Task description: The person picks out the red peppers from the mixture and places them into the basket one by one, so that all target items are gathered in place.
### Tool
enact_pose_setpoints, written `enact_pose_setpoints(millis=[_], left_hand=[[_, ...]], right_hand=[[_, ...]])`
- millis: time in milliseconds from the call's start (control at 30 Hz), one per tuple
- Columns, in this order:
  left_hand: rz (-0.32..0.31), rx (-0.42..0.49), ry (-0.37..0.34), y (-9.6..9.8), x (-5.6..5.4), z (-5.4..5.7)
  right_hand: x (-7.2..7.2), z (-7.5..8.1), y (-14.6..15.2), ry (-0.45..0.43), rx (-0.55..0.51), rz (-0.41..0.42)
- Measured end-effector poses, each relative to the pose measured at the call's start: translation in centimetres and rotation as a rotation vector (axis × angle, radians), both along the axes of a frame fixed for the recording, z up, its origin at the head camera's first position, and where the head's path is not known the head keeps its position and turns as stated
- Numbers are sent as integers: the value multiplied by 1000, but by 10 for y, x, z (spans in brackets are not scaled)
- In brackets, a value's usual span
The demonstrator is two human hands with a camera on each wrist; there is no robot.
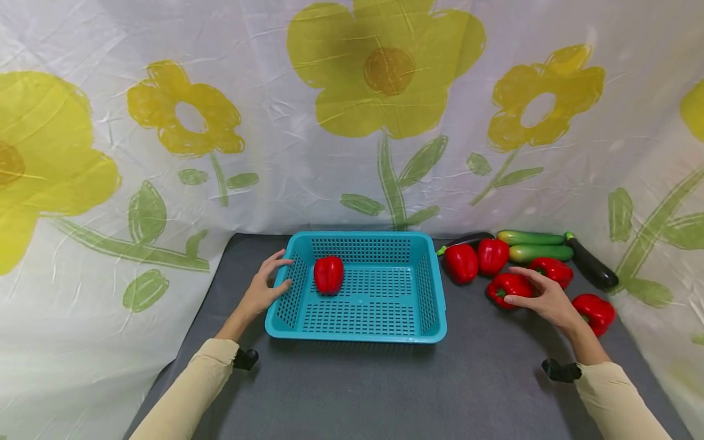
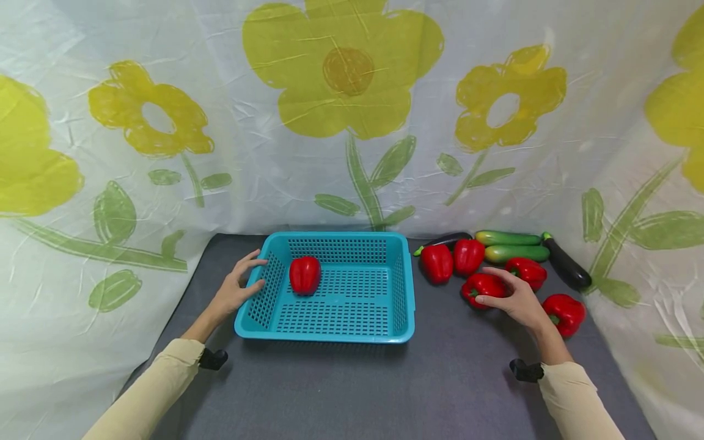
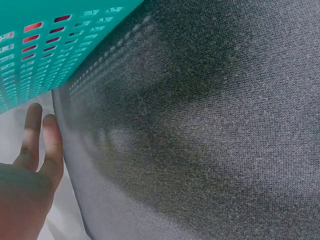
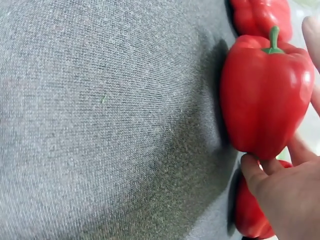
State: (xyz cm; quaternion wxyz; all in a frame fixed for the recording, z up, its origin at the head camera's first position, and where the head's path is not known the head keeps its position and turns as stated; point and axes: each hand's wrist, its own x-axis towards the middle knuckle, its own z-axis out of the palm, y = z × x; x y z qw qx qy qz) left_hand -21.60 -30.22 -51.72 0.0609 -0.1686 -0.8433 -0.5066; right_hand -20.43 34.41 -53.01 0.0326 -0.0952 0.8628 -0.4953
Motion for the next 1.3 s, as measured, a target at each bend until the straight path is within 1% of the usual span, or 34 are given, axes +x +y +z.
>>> enact_pose_setpoints(millis=[133, 333, 567, 667, 767, 867, 900, 967, 1100, 1167, 1300], left_hand=[[-3, 10, 0, -1, -1, -1], [-8, 14, -6, -1, -1, -1], [-5, 8, 15, 0, 0, 2], [-8, 3, 29, 0, 0, 1], [-9, 0, 61, 0, 1, -1], [-10, -7, 77, 0, 1, -2], [-10, -5, 74, 0, 0, -2], [-10, -2, 65, 0, 0, -2], [-12, 14, 28, 0, 1, -1], [-11, 19, 22, 0, 0, -1], [-12, 23, 24, 0, 0, -2]], right_hand=[[-1, 1, -1, -38, 16, -7], [-2, 3, -2, -75, 10, 14], [-2, 3, -5, -49, 23, 15], [-2, 3, -6, -37, 23, 5], [0, 3, -8, -21, 12, -7], [1, 4, -11, -3, -7, -17], [1, 5, -12, 1, -21, -20], [2, 6, -14, -10, -82, -18], [3, 9, -19, -56, -255, 6], [4, 11, -21, -71, -332, 22], [5, 14, -24, -73, -449, 49]])
